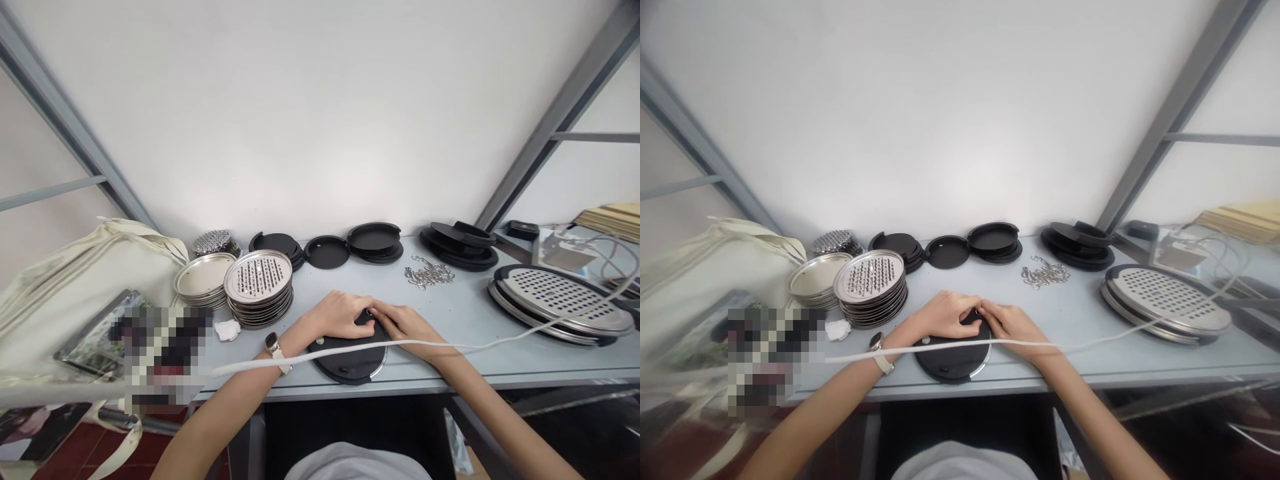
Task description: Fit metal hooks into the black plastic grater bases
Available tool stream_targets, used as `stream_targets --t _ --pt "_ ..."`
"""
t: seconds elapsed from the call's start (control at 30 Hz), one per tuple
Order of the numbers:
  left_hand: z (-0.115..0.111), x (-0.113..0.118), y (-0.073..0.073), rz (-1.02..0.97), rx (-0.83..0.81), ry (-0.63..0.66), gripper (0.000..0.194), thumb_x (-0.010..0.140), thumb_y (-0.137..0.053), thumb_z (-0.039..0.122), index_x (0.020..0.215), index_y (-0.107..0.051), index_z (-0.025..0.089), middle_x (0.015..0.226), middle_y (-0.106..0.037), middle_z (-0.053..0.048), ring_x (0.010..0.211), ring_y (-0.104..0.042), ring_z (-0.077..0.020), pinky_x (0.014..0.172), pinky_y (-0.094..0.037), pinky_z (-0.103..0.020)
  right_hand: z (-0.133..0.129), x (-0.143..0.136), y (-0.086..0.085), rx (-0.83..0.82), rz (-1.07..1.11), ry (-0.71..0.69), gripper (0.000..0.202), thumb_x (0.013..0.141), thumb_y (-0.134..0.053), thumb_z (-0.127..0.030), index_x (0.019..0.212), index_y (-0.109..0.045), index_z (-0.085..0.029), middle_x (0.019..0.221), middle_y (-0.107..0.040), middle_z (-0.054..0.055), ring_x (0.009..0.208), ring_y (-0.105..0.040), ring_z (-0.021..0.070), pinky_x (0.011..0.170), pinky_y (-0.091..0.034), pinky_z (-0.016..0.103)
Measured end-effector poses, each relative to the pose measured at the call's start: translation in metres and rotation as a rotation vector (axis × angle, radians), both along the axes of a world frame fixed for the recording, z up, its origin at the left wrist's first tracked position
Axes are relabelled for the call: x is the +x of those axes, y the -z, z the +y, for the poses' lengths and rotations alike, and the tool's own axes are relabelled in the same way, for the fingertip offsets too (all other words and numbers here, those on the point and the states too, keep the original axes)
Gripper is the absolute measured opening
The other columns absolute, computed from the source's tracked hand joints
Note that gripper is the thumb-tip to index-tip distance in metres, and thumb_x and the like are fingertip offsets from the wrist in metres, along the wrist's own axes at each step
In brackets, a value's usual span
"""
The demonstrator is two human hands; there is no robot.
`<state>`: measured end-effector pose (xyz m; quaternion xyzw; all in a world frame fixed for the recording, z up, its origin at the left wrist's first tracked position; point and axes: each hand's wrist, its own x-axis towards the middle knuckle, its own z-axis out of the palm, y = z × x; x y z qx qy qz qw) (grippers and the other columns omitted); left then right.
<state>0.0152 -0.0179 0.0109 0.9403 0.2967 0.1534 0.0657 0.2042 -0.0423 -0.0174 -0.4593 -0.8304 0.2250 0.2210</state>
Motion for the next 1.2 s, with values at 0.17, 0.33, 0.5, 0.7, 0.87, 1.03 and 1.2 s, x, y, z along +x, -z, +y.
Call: stream_targets --t 0.17,0.33,0.5,0.7,0.87,1.03,1.2 --pt "0.0027 -0.0013 0.0037 -0.043 -0.052 -0.005 0.018 0.076 -0.054 0.035 0.073 -0.049 0.018 0.061 -0.054 0.004 0.050 -0.045 -0.0086 0.050 -0.030 -0.023 -0.0010 0.0001 0.0005 0.005 -0.017 0.000 0.032 0.093 -0.027 -0.036 0.097 -0.056 -0.023 0.080 -0.066 0.003 0.065 -0.059 0.0161 0.063 -0.041 0.026" --pt "0.0035 -0.0017 0.0045 -0.061 -0.088 -0.015 0.020 0.076 -0.054 0.036 0.071 -0.047 0.018 0.060 -0.052 0.005 0.050 -0.042 -0.0078 0.050 -0.029 -0.022 -0.0017 0.0001 0.0006 0.010 -0.049 0.010 0.031 0.094 -0.027 -0.035 0.094 -0.055 -0.022 0.078 -0.064 0.003 0.063 -0.057 0.0153 0.060 -0.040 0.025" --pt "0.0035 -0.0010 0.0047 -0.074 -0.104 -0.016 0.019 0.075 -0.054 0.035 0.070 -0.046 0.018 0.059 -0.051 0.005 0.049 -0.040 -0.0076 0.049 -0.028 -0.022 -0.0011 -0.0002 0.0005 0.016 -0.072 0.027 0.031 0.094 -0.026 -0.035 0.090 -0.055 -0.022 0.075 -0.063 0.003 0.062 -0.057 0.0154 0.060 -0.039 0.025" --pt "0.0041 -0.0010 0.0042 -0.067 -0.141 -0.011 0.018 0.075 -0.054 0.034 0.071 -0.048 0.018 0.059 -0.051 0.005 0.050 -0.041 -0.0077 0.050 -0.028 -0.021 -0.0007 -0.0005 0.0010 0.021 -0.092 0.033 0.030 0.093 -0.027 -0.034 0.082 -0.051 -0.021 0.071 -0.061 0.002 0.059 -0.055 0.0146 0.058 -0.037 0.024" --pt "0.0037 -0.0014 0.0026 -0.077 -0.190 -0.019 0.017 0.076 -0.053 0.035 0.074 -0.049 0.018 0.058 -0.049 0.006 0.051 -0.041 -0.0073 0.050 -0.029 -0.021 -0.0011 -0.0002 0.0021 0.019 -0.099 0.030 0.030 0.093 -0.026 -0.034 0.085 -0.052 -0.021 0.073 -0.062 0.003 0.061 -0.055 0.0147 0.060 -0.037 0.025" --pt "0.0036 -0.0018 0.0022 -0.082 -0.220 -0.019 0.018 0.076 -0.053 0.035 0.074 -0.049 0.018 0.059 -0.049 0.006 0.051 -0.041 -0.0072 0.051 -0.029 -0.021 -0.0005 0.0000 0.0023 0.017 -0.113 0.033 0.030 0.094 -0.026 -0.035 0.085 -0.051 -0.021 0.072 -0.061 0.002 0.060 -0.055 0.0147 0.059 -0.037 0.025" --pt "0.0045 -0.0016 0.0040 -0.096 -0.218 -0.013 0.018 0.076 -0.053 0.035 0.071 -0.047 0.018 0.058 -0.048 0.006 0.051 -0.041 -0.0070 0.050 -0.028 -0.020 -0.0005 -0.0006 0.0016 0.020 -0.116 0.034 0.028 0.093 -0.027 -0.034 0.084 -0.049 -0.021 0.072 -0.061 0.002 0.059 -0.054 0.0142 0.058 -0.036 0.024"
